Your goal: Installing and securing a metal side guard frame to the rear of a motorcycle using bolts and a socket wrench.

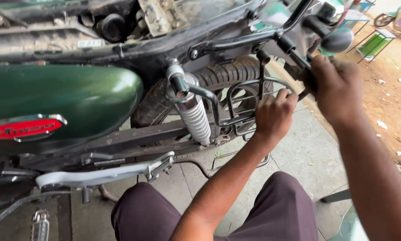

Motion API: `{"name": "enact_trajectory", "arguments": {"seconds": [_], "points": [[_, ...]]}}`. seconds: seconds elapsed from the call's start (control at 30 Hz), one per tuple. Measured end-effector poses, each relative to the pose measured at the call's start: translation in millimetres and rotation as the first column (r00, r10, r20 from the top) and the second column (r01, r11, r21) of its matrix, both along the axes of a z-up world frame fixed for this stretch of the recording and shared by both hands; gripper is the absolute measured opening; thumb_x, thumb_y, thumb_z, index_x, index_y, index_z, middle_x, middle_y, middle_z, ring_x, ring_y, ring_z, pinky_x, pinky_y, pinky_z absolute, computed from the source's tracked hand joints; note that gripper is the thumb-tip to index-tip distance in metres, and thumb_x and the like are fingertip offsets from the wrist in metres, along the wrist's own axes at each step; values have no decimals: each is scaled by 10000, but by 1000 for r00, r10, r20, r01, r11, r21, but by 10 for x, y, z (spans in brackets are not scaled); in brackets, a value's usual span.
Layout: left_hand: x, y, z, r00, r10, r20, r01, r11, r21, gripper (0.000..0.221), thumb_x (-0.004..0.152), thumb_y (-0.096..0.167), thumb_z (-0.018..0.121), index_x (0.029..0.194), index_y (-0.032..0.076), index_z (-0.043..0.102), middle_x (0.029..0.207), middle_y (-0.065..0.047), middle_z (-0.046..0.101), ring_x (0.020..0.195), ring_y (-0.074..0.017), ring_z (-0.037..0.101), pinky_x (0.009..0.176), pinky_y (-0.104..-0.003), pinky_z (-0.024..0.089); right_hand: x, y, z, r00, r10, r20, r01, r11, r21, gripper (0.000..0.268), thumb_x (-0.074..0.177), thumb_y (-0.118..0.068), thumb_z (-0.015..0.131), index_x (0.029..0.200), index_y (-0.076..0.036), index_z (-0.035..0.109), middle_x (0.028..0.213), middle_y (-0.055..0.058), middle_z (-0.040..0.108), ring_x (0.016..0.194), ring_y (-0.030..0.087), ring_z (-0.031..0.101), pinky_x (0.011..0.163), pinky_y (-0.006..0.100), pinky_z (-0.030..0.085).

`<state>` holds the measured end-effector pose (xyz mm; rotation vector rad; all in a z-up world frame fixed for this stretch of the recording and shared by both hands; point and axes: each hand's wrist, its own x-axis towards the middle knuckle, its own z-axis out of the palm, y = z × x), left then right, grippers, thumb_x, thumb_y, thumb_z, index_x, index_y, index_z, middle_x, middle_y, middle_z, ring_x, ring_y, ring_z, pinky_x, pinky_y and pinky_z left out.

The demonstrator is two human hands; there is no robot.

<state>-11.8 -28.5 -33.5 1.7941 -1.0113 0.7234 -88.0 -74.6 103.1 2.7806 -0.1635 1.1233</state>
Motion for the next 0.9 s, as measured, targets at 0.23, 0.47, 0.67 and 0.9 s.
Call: {"name": "enact_trajectory", "arguments": {"seconds": [0.23,0.47,0.67,0.9], "points": [[124,43,39,995,-49,85,31,979,203,112,838,73,720,948,92,715,994,-67,729,847,-254,710,712,-427,571,78,-231,-182,795,263,546,-394,-461,795,373,1051,-346,578,926,-5,662,690,75,607,624,178,567,612,302,459],[146,167,84,973,-162,164,144,982,120,171,839,80,720,1010,95,726,1007,-61,744,897,-236,724,728,-400,582,-29,-436,-346,847,320,424,-477,109,872,255,1099,-249,628,1136,0,669,841,77,660,744,158,623,684,294,485],[258,89,157,763,-587,-270,511,804,-305,376,1105,400,501,1178,115,736,1100,-74,768,973,-184,753,810,-307,602,-83,-63,-39,956,150,254,-183,977,113,341,1052,-313,755,1067,26,717,884,105,727,798,171,732,707,315,579],[359,300,900,-194,-966,-173,397,84,-914,352,1114,319,444,1315,107,640,1156,-34,746,992,-117,708,817,-270,568,126,186,-105,978,-101,184,2,882,471,450,1187,-296,550,881,-28,744,655,40,680,591,138,687,549,283,509]]}}
